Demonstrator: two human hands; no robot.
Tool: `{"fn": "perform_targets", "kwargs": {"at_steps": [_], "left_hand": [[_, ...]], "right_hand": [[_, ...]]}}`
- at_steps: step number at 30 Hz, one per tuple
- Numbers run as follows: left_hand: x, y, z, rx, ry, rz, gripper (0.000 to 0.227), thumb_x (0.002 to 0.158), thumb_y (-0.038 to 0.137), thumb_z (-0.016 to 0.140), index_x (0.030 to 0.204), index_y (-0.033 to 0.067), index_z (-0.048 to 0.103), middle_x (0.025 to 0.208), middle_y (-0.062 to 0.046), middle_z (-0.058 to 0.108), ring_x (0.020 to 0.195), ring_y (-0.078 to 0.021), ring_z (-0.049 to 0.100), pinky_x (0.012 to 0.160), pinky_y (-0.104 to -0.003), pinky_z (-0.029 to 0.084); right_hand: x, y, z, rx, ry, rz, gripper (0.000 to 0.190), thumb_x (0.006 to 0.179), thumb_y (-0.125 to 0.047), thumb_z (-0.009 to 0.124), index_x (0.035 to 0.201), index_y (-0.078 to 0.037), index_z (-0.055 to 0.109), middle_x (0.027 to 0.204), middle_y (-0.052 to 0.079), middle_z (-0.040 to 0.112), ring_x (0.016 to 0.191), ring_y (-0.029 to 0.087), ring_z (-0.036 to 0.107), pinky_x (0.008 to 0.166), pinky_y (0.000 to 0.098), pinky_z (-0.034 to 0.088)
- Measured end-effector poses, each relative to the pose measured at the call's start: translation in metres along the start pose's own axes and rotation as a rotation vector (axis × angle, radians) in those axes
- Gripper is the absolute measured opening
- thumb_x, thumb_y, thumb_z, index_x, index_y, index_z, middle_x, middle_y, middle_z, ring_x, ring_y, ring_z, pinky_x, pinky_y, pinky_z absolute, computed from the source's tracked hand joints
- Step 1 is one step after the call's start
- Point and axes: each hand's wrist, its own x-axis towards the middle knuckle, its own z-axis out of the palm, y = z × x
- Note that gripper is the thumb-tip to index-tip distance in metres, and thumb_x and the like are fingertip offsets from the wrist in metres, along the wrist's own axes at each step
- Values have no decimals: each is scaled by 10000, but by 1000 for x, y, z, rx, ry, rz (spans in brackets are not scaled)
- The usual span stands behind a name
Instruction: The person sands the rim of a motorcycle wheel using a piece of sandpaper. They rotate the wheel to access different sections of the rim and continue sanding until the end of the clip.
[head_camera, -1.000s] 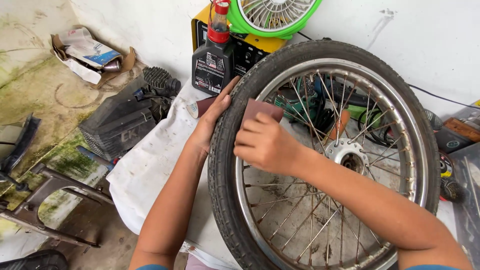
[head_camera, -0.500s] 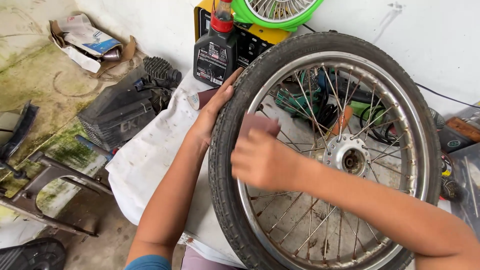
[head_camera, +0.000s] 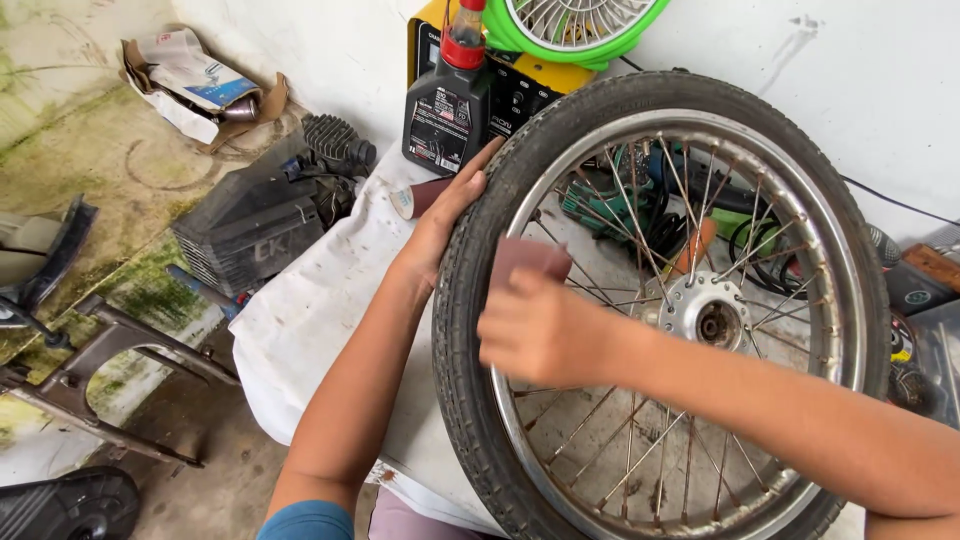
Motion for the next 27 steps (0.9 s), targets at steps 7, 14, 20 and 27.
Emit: {"fn": "perform_targets", "kwargs": {"at_steps": [7, 14, 20, 27], "left_hand": [[-7, 8, 15, -53, 18, -24, 646, 1067, 402, 590, 1624, 161, 368, 1643, -206, 345, 1472, -297, 399, 1223, -501, 342], [-10, 17, 23, -26, 26, 4, 594, 1081, 372, 559, 1614, 170, 391, 1632, -214, 372, 1466, -290, 420, 1222, -498, 347], [-7, 14, 13, 27, 27, -11, 588, 1090, 389, 549, 1614, 171, 394, 1669, -191, 315, 1524, -295, 314, 1260, -500, 267], [-12, 17, 20, -5, -17, -24, 607, 1085, 369, 519, 1636, 192, 335, 1661, -210, 324, 1495, -326, 385, 1245, -494, 316]], "right_hand": [[12, 71, -6, 58, 5, -123, 258, 1036, -220, 521, 789, -179, 584, 794, -6, 495, 737, 223, 488, 651, 381, 401], [12, 78, 6, -195, -28, -17, 209, 987, -230, 602, 783, -206, 563, 770, -19, 486, 735, 228, 505, 670, 435, 444], [-7, -30, -9, 307, -3, -148, 277, 1012, -117, 487, 750, -161, 564, 750, 4, 484, 710, 231, 509, 669, 399, 411], [-9, 86, 12, -77, -19, -69, 190, 984, -160, 597, 803, -186, 545, 795, -1, 474, 742, 241, 487, 667, 410, 396]]}}
